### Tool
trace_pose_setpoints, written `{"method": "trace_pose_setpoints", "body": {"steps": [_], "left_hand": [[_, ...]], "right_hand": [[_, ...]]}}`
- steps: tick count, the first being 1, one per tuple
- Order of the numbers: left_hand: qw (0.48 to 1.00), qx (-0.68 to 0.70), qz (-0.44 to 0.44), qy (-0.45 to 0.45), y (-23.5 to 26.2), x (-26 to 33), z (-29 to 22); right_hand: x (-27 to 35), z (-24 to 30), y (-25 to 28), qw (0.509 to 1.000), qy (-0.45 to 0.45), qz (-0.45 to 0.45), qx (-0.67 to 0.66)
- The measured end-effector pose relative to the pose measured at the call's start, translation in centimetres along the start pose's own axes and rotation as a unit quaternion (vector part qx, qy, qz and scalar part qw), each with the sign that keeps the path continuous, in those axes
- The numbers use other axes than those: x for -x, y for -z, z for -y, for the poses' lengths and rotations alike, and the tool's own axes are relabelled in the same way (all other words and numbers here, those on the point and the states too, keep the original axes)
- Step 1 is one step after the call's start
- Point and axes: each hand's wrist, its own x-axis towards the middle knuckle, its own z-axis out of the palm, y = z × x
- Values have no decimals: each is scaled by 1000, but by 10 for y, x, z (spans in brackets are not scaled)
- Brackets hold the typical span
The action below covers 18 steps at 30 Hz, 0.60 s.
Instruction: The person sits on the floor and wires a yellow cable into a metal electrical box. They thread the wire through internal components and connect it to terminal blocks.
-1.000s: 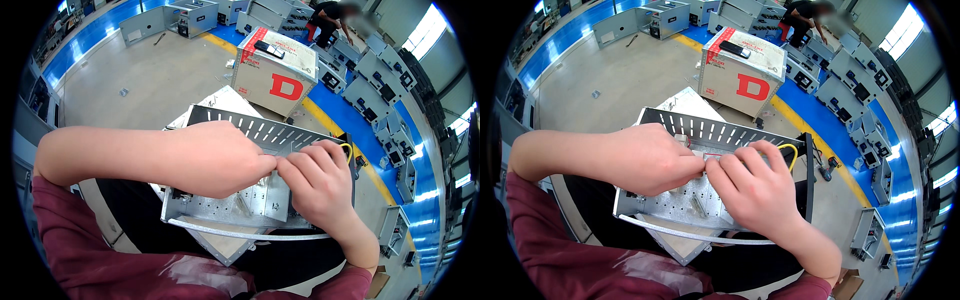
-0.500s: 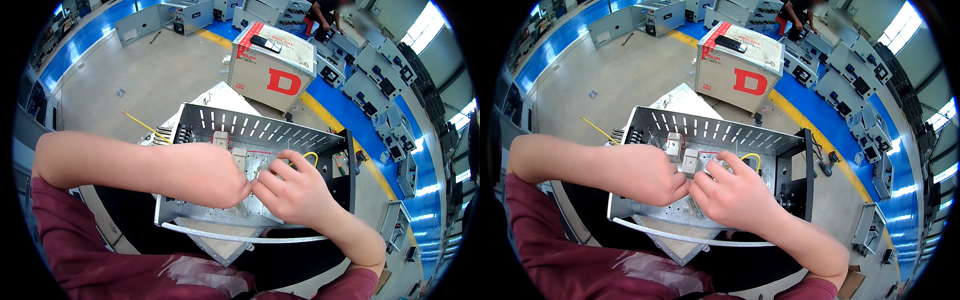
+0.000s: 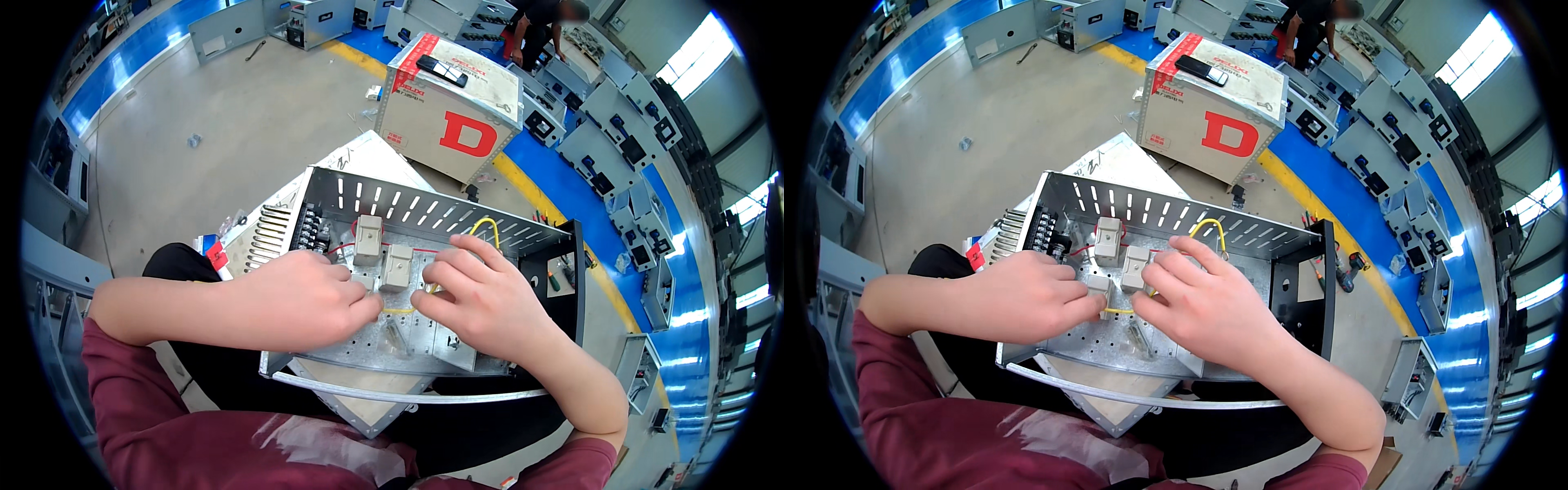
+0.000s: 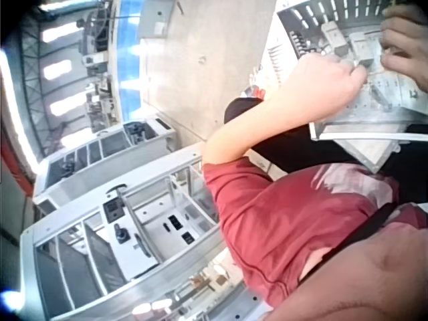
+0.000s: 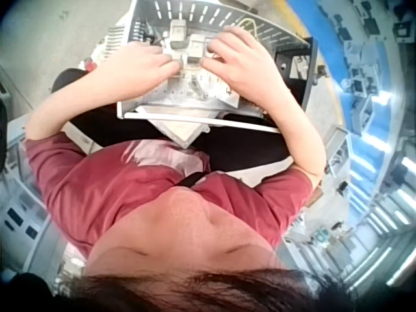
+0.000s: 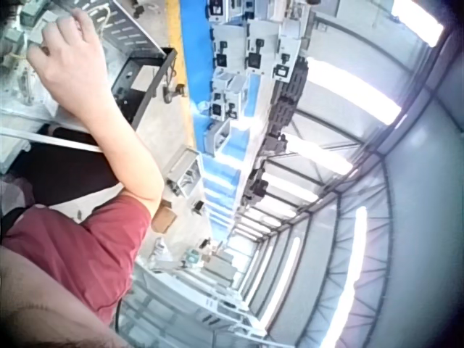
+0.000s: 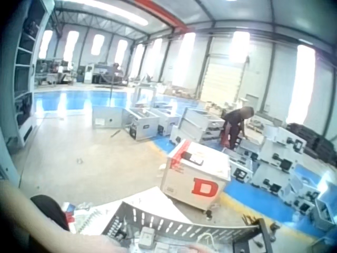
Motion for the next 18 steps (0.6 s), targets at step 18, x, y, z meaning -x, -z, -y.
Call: {"method": "trace_pose_setpoints", "body": {"steps": [18], "left_hand": [[991,-126,-2,53,10,10,-5]], "right_hand": [[8,-10,12,967,-238,-77,-56]]}}
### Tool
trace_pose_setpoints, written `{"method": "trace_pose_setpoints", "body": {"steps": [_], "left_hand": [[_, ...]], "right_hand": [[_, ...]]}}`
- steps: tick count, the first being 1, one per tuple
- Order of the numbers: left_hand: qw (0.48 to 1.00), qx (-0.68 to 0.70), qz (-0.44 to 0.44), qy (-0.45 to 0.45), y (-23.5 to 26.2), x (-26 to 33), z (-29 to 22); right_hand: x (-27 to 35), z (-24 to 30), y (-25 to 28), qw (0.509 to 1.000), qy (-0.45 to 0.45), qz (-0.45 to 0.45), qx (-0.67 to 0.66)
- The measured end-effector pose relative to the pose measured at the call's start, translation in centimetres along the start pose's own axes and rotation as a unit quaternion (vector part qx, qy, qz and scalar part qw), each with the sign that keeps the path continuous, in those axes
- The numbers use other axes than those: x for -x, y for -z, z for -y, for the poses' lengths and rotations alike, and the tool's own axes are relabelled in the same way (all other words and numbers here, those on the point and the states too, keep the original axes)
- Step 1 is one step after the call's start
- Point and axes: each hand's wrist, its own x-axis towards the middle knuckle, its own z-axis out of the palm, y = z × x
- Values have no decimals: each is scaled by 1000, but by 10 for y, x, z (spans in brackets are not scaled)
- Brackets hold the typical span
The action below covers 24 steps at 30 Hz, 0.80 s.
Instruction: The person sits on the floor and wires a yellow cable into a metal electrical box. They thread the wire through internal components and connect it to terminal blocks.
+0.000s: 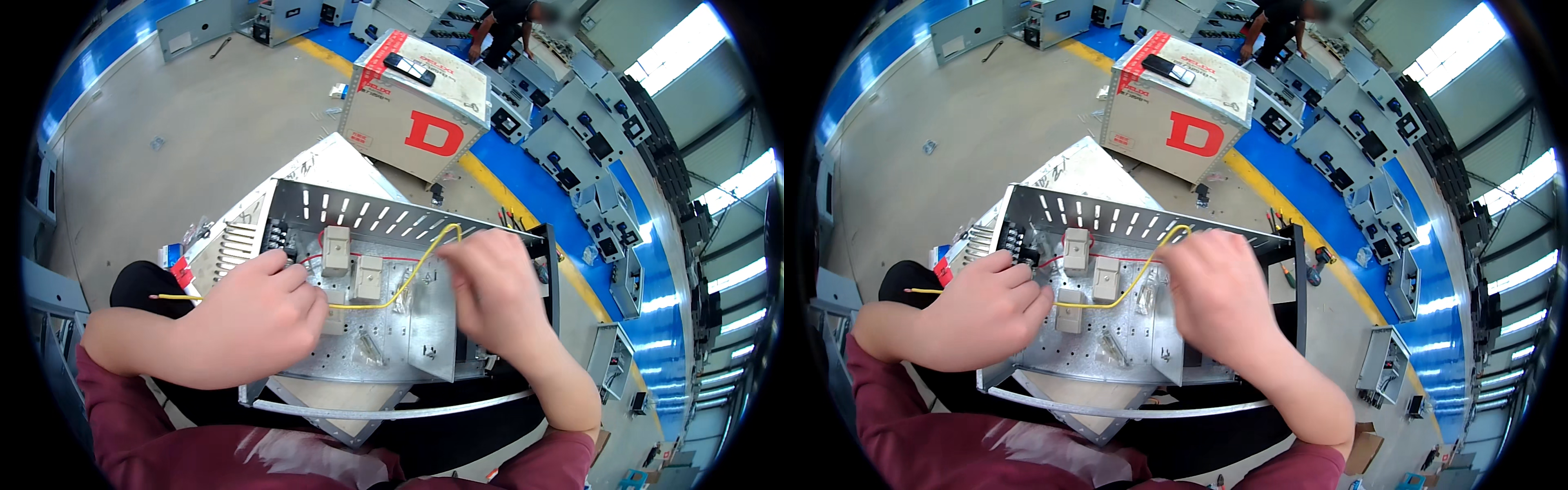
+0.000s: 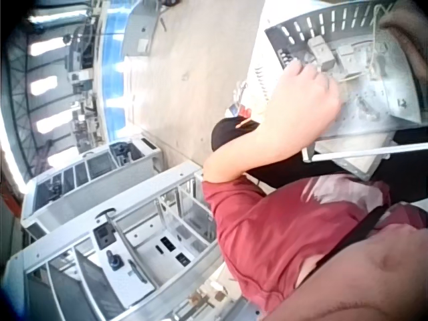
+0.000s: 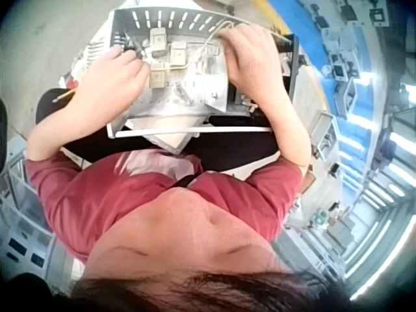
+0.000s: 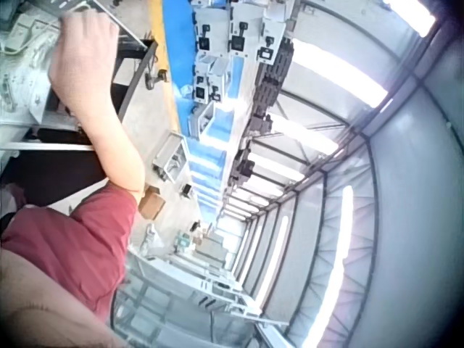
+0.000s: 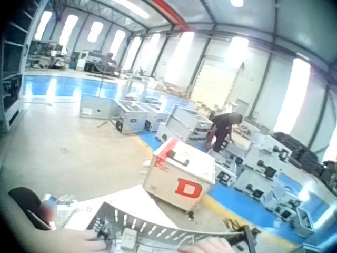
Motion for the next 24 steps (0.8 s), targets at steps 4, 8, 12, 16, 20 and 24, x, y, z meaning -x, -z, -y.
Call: {"method": "trace_pose_setpoints", "body": {"steps": [4,8,12,16,20,24], "left_hand": [[1000,17,-6,4,0,-2,-1],[999,25,28,-5,1,-6,-1],[1000,-10,26,3,2,-10,-5],[999,-35,4,18,-1,-14,-4],[996,-72,27,38,-8,-21,1],[997,-57,-5,44,-17,-28,7]], "right_hand": [[1,-20,10,971,-224,44,-68],[-1,-37,4,911,-317,200,-174],[-3,-55,-7,890,-341,192,-236],[-3,-75,-16,820,-389,207,-367],[-3,-88,-20,779,-408,220,-422],[-5,-88,-25,778,-436,242,-383]]}}
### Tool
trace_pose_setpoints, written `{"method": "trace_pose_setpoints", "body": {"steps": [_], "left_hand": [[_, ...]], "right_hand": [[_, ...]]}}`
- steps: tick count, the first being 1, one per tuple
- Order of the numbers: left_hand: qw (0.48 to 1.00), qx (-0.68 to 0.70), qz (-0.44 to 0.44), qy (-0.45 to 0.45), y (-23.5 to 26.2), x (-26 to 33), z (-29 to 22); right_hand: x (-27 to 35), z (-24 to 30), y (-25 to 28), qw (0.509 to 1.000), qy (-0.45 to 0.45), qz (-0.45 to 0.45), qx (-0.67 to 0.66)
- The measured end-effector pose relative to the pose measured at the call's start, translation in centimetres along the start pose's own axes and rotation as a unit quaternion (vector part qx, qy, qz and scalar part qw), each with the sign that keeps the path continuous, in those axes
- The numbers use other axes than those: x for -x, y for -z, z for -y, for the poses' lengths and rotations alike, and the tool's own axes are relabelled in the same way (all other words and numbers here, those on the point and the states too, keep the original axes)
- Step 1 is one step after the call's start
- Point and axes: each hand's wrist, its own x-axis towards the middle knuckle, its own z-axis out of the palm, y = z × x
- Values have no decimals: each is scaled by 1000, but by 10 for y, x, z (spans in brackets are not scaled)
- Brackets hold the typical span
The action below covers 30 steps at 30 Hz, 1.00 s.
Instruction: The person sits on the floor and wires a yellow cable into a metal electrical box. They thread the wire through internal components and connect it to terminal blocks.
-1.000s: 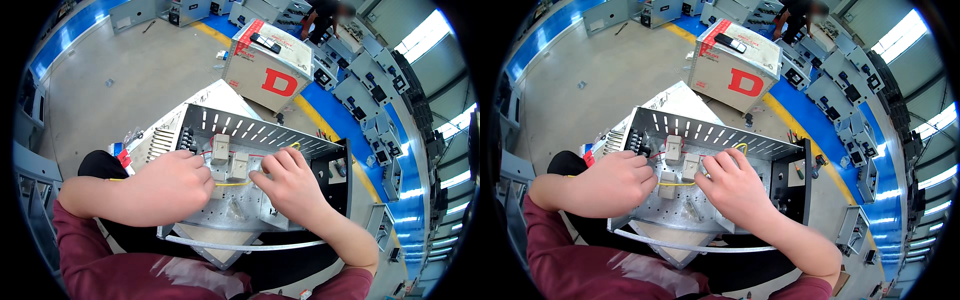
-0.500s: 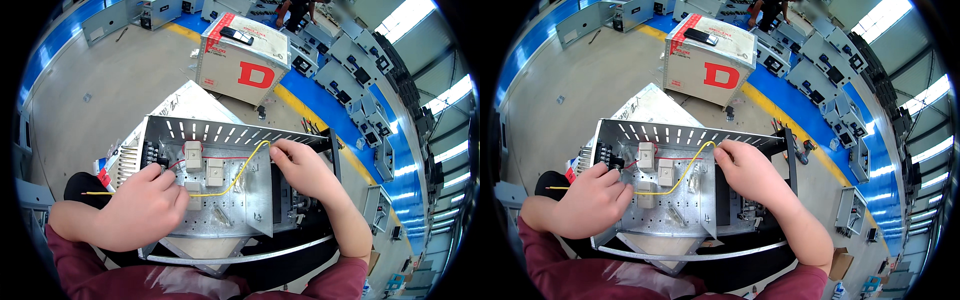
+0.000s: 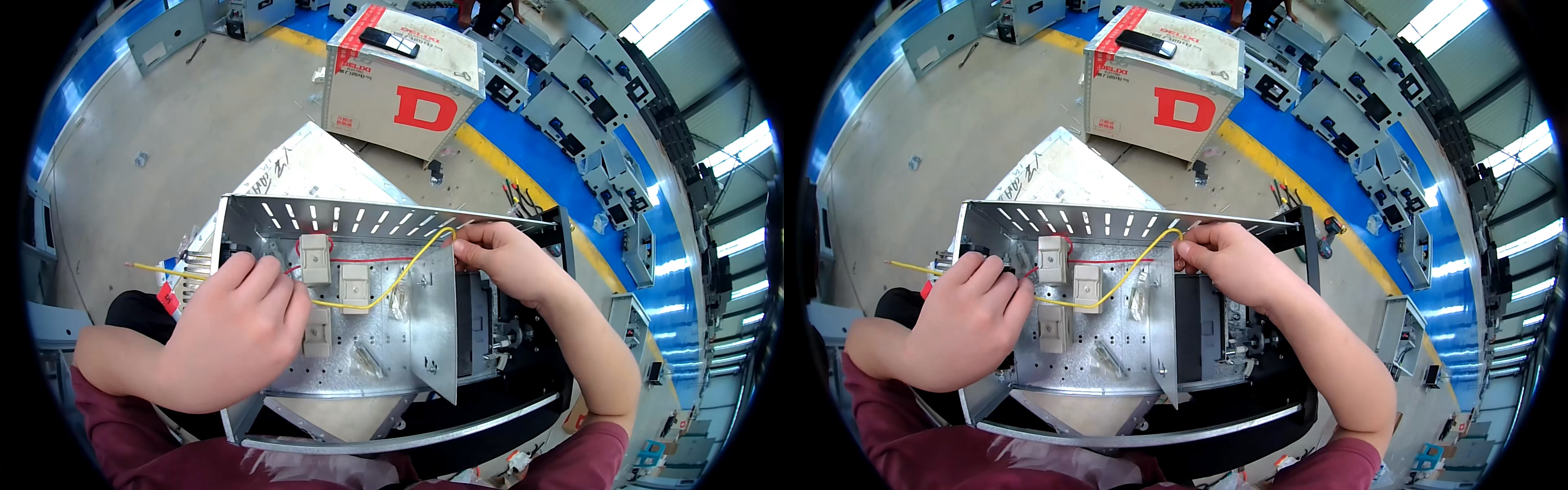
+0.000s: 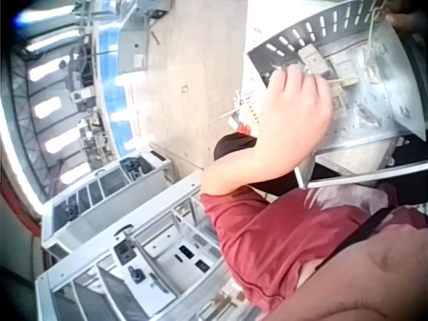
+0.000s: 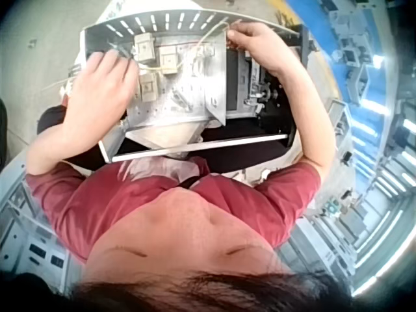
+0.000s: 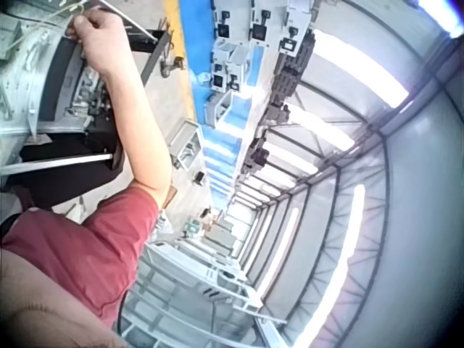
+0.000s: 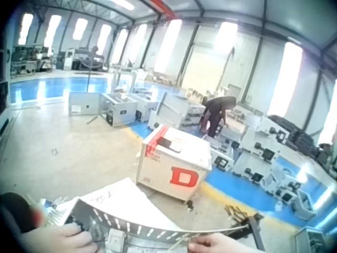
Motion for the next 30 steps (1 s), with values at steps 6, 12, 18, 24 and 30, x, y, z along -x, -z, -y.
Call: {"method": "trace_pose_setpoints", "body": {"steps": [6,12,18,24,30], "left_hand": [[999,29,-6,-41,2,2,-3],[997,55,-12,-50,-2,0,4],[995,51,12,-84,2,-2,6],[989,58,-47,-129,2,-5,8],[986,74,-2,-148,4,-17,10]], "right_hand": [[-5,5,-12,996,-17,-16,87],[-4,7,-12,991,-41,-15,129],[-7,8,-7,991,-65,-4,120],[-14,1,-1,994,-68,27,85],[-18,-8,6,987,-36,67,140]]}}
